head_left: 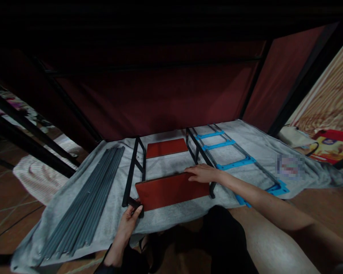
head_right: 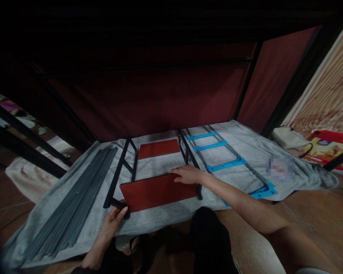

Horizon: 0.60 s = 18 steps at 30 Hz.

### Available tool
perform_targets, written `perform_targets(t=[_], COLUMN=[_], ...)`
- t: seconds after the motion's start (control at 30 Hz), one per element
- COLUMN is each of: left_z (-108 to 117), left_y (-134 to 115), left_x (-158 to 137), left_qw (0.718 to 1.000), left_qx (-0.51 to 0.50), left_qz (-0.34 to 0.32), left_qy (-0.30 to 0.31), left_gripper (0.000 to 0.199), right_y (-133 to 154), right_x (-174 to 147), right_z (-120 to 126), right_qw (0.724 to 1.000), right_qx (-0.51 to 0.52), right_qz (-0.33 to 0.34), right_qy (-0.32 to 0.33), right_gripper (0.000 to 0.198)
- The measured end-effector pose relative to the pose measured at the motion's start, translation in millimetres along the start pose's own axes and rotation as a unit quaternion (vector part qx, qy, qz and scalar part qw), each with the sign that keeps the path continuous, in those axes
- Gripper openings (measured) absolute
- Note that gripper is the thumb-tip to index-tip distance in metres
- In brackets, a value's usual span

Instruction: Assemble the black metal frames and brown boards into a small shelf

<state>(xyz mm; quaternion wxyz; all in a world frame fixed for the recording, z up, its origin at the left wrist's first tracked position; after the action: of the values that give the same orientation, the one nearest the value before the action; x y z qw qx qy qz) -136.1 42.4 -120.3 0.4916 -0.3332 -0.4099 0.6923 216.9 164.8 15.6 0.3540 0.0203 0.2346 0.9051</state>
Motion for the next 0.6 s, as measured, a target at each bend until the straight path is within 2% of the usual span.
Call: perform_targets(t=[0.17,0.33,0.47,0.6], left_z=[-2.7,-4.7,-4.2,-3.0], left_y=[-3.0,-2.2,-3.1,-3.5], left_x=[-3.7,-3.6,-3.5,-1.9], left_qw=[1.000,1.000,1.000,1.000], left_qx=[-0.022,-0.008,0.013,0.000], left_qz=[0.008,-0.007,-0.012,-0.017], left_qy=[0.012,0.004,-0.001,0.009], left_gripper=[0.056,0.046,0.042,0.041], right_y=[7.6,15.4,19.2,21.4], right_x=[-8.6,-18.7,-26.3,-32.3], right_z=[-4.6,-13.0,-19.4,-23.4], right_qw=[0.999,0.999,0.998,0.997], right_qx=[0.019,-0.004,-0.042,-0.060], right_qz=[0.024,0.028,0.020,0.023], right_qy=[0.010,-0.016,-0.048,-0.050], right_gripper=[0.041,0.034,0.035,0.035])
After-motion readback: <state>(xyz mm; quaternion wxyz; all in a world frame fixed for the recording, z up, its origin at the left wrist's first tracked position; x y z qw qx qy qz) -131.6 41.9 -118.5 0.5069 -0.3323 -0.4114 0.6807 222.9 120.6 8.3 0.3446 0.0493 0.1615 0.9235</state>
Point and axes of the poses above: each hand's wrist, its own x-axis towards the middle knuckle, its own z-axis out of the back of the hand, y = z × x, the point moved 3 cm from there along x, towards the middle knuckle, and after that the axes turned 7 degrees about x, right-handed, at the moved point
